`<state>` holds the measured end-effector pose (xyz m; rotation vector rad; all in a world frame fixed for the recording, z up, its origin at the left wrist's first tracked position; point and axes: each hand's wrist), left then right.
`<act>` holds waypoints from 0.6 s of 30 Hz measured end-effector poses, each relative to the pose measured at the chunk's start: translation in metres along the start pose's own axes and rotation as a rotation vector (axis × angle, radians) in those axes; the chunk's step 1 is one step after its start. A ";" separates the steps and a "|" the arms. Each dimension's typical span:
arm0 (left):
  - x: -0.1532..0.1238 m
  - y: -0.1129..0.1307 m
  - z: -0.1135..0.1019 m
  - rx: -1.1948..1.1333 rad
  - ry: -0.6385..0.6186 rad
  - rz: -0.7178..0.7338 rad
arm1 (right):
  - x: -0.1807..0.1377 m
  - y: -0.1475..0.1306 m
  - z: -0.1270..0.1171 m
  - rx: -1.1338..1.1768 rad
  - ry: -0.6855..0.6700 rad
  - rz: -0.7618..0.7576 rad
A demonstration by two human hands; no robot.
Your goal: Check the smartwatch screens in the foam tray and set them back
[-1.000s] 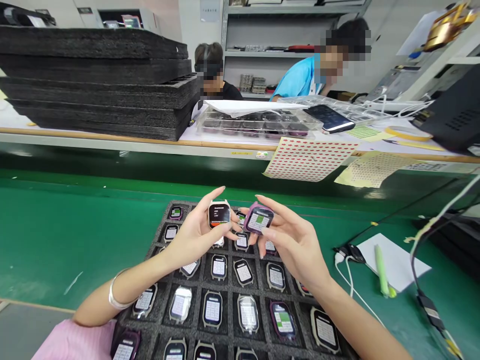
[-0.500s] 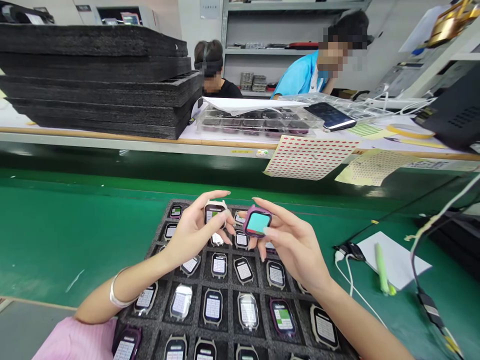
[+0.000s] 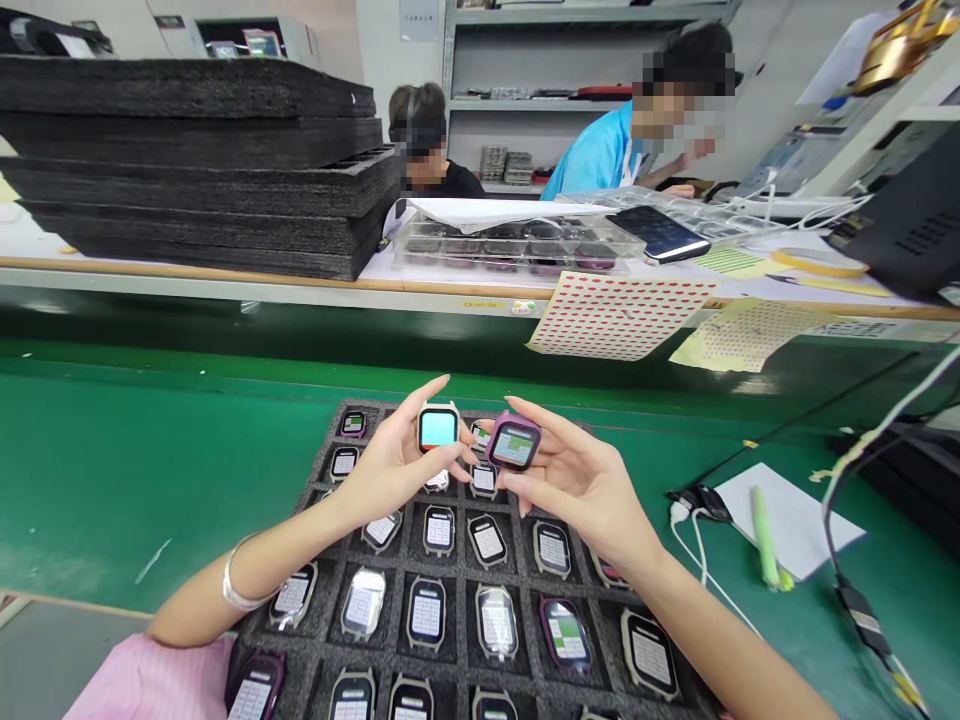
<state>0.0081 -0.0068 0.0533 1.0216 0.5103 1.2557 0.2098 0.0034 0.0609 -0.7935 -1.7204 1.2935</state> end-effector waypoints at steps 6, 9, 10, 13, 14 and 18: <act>0.008 -0.022 -0.020 0.083 -0.060 -0.121 | 0.009 0.032 -0.033 -0.290 -0.050 0.074; 0.024 -0.040 -0.036 0.293 -0.088 -0.125 | 0.021 0.061 -0.058 -0.846 -0.038 0.052; 0.031 -0.046 -0.043 0.453 -0.099 -0.110 | 0.026 0.071 -0.066 -0.946 -0.019 0.051; 0.055 -0.059 -0.063 1.025 -0.125 -0.045 | 0.037 0.095 -0.082 -1.130 -0.031 0.026; 0.062 -0.062 -0.069 1.111 -0.140 -0.030 | 0.039 0.100 -0.086 -1.173 -0.055 0.015; 0.075 -0.067 -0.086 1.284 -0.235 -0.011 | 0.041 0.102 -0.091 -1.311 -0.185 -0.014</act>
Point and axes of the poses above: each hand's wrist, its own x-axis towards the middle knuckle, its own z-axis out of the palm, y = z × x, and after that the axes turned 12 degrees about -x, right-handed
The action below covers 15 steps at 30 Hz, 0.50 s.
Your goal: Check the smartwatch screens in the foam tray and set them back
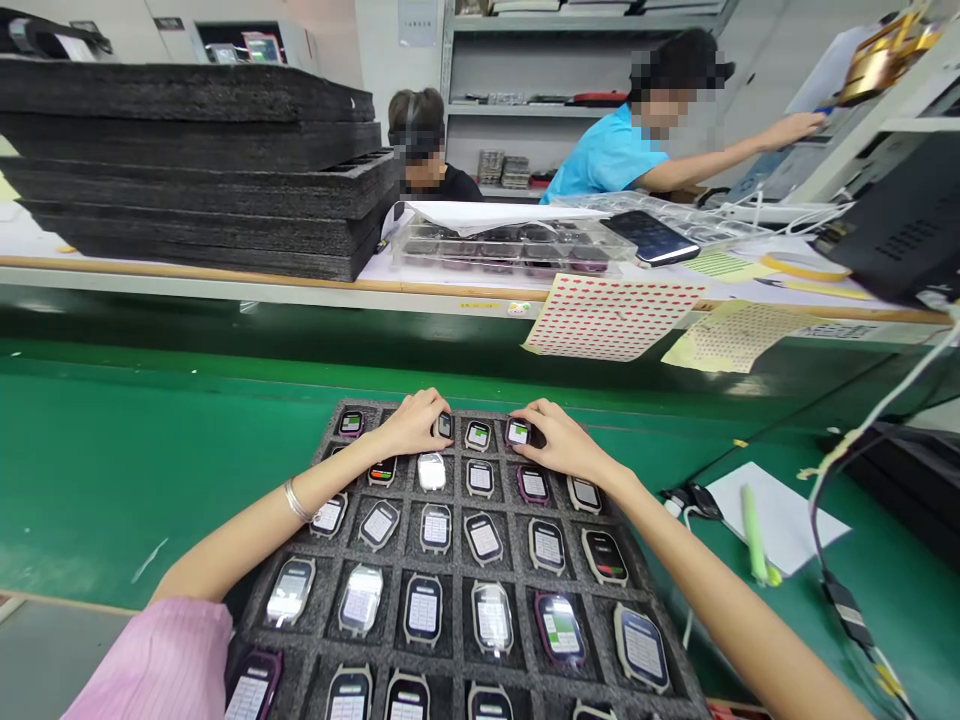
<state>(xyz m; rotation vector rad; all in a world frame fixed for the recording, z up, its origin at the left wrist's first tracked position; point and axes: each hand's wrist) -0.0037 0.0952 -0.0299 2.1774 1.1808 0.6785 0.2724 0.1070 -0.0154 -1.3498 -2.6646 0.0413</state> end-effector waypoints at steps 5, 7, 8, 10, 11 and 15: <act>-0.014 0.004 -0.017 0.118 -0.165 0.054 | -0.001 -0.010 -0.016 -0.110 -0.067 -0.087; -0.023 0.007 -0.032 0.156 -0.184 0.043 | 0.003 -0.018 -0.019 -0.113 -0.060 -0.124; -0.028 0.006 -0.042 0.182 -0.174 0.019 | 0.006 -0.024 -0.020 -0.106 -0.051 -0.144; -0.038 0.000 -0.062 0.239 -0.150 -0.057 | 0.017 -0.038 -0.017 -0.080 -0.035 -0.193; -0.043 -0.004 -0.072 0.265 -0.152 -0.102 | 0.024 -0.047 -0.015 -0.065 -0.034 -0.224; -0.061 -0.023 -0.095 0.330 -0.223 -0.251 | 0.062 -0.089 0.002 -0.024 -0.068 -0.364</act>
Point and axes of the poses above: each hand's wrist, its own x-axis towards the middle knuckle, its own z-axis out of the palm, y = z × x, and after that the axes turned 12 degrees about -x, right-handed
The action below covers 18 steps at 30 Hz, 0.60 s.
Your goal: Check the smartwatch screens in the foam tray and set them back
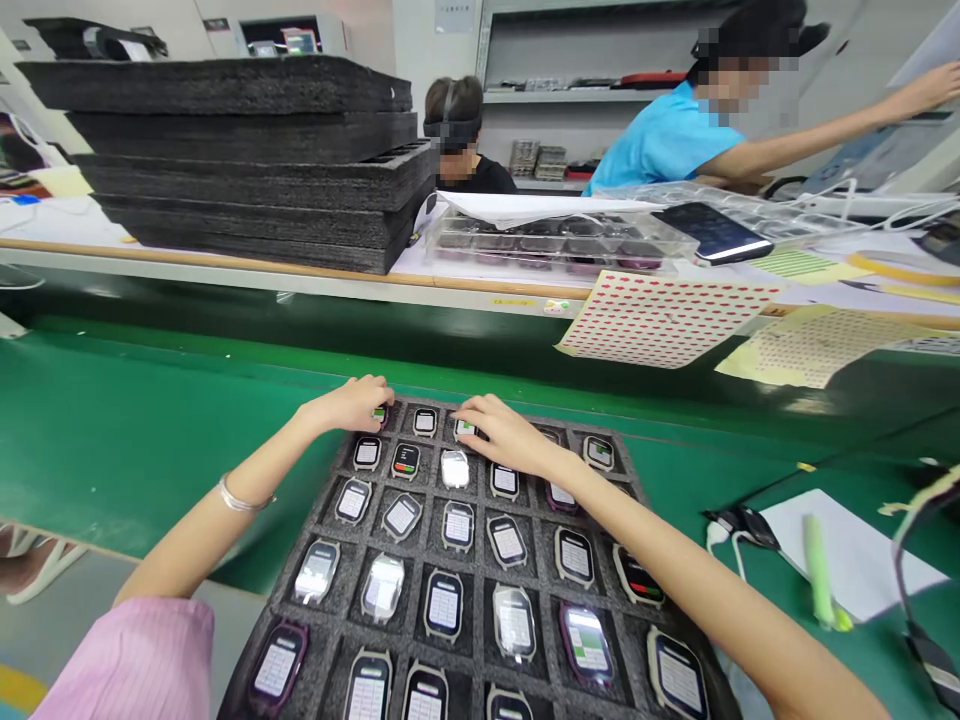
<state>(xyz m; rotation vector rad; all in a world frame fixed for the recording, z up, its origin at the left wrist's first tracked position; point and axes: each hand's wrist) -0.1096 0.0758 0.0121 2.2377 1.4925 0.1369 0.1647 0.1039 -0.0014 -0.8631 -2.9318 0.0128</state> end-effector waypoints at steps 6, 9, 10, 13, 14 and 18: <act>-0.004 -0.012 0.011 -0.034 -0.004 -0.070 | 0.070 -0.024 0.017 -0.033 -0.124 0.027; -0.001 -0.016 0.014 -0.090 0.034 -0.071 | 0.078 -0.025 0.019 -0.015 -0.147 0.085; 0.000 -0.017 0.013 -0.114 0.050 -0.069 | 0.078 -0.025 0.019 0.007 -0.140 0.102; 0.001 -0.023 0.012 -0.212 0.107 -0.060 | 0.069 -0.023 0.014 0.127 -0.075 0.126; 0.000 -0.024 0.013 -0.258 0.132 -0.052 | 0.064 -0.022 0.010 0.186 -0.044 0.127; -0.007 -0.023 0.020 -0.512 0.253 0.001 | 0.033 -0.022 -0.015 0.473 0.066 0.127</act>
Point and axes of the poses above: each hand's wrist, its own x-axis towards the middle knuckle, its own z-axis out of the palm, y = z × x, and after that the axes turned 12 degrees about -x, right-handed
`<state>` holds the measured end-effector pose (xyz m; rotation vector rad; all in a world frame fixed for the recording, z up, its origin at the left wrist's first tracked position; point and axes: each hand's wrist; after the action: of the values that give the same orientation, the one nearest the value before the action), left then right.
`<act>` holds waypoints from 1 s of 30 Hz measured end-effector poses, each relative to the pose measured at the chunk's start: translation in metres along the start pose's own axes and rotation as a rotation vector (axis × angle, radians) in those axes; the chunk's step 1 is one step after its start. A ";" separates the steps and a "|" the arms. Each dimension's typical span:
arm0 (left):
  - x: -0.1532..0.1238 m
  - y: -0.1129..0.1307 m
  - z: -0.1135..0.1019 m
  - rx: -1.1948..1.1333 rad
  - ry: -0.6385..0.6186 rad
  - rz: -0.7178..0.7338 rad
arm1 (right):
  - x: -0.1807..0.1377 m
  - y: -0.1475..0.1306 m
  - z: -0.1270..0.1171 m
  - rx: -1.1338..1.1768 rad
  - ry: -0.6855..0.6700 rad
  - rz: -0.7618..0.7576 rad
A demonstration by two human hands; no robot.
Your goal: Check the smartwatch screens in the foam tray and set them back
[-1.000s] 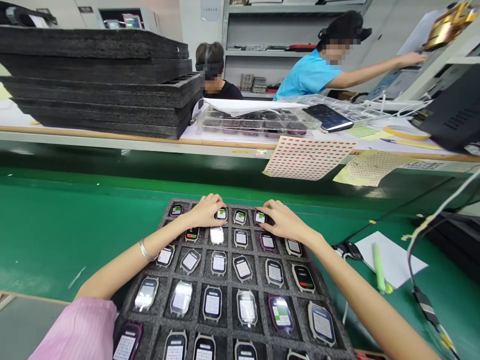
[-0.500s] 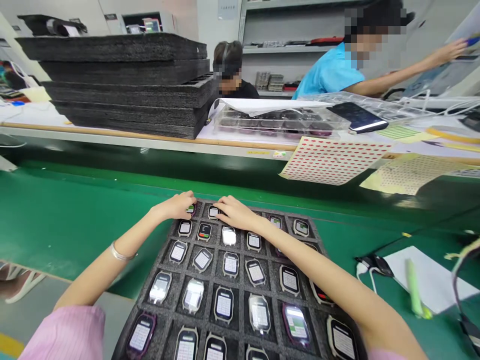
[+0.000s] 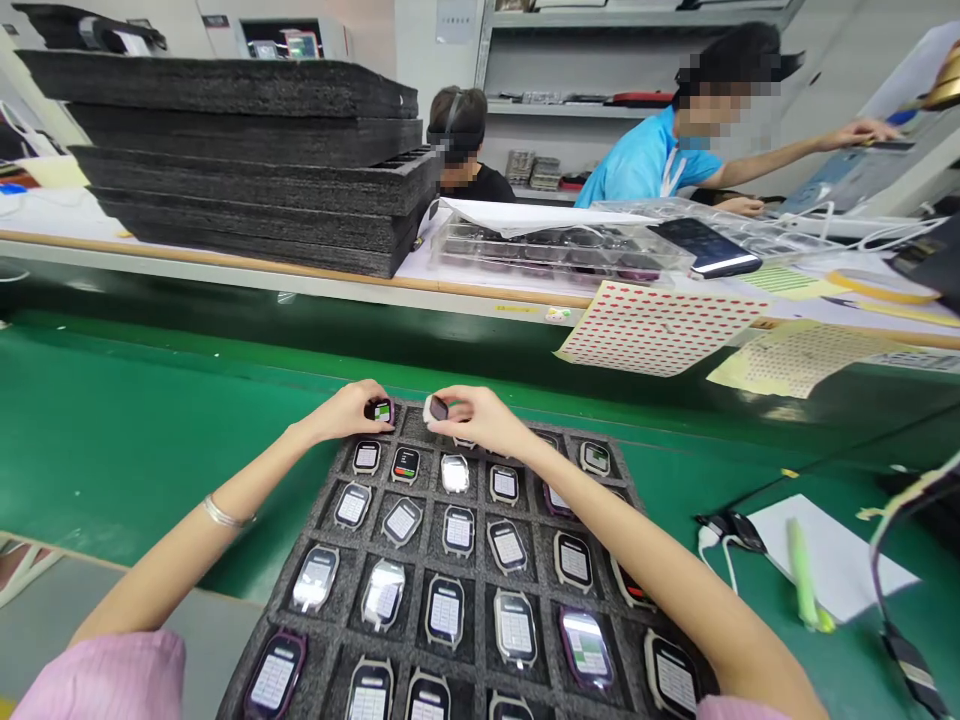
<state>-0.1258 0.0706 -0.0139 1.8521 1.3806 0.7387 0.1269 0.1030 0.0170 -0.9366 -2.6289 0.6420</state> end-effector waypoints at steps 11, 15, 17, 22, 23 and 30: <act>-0.009 0.123 0.026 -1.249 0.116 0.187 | -0.079 -0.040 -0.039 0.898 0.323 0.195; -0.015 0.142 0.034 -1.363 0.067 0.107 | -0.085 -0.039 -0.036 0.904 0.331 0.208; -0.017 0.142 0.039 -1.380 0.061 0.051 | -0.086 -0.037 -0.035 0.913 0.346 0.188; -0.021 0.132 0.046 -1.269 0.080 -0.080 | -0.087 -0.041 -0.036 0.844 0.477 0.206; -0.021 0.131 0.046 -1.250 0.068 -0.090 | -0.087 -0.042 -0.036 0.811 0.505 0.227; -0.030 0.137 0.050 -1.392 -0.148 -0.044 | -0.096 -0.048 -0.037 0.719 0.529 0.194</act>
<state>-0.0172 0.0061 0.0658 0.7180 0.4681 1.0933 0.1881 0.0192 0.0621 -0.9516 -1.6658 1.1012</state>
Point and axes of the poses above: each hand's wrist, its own x-axis towards the middle knuckle, its own z-axis out of the palm, y = z × x, and after that the axes turned 12 degrees about -x, right-handed
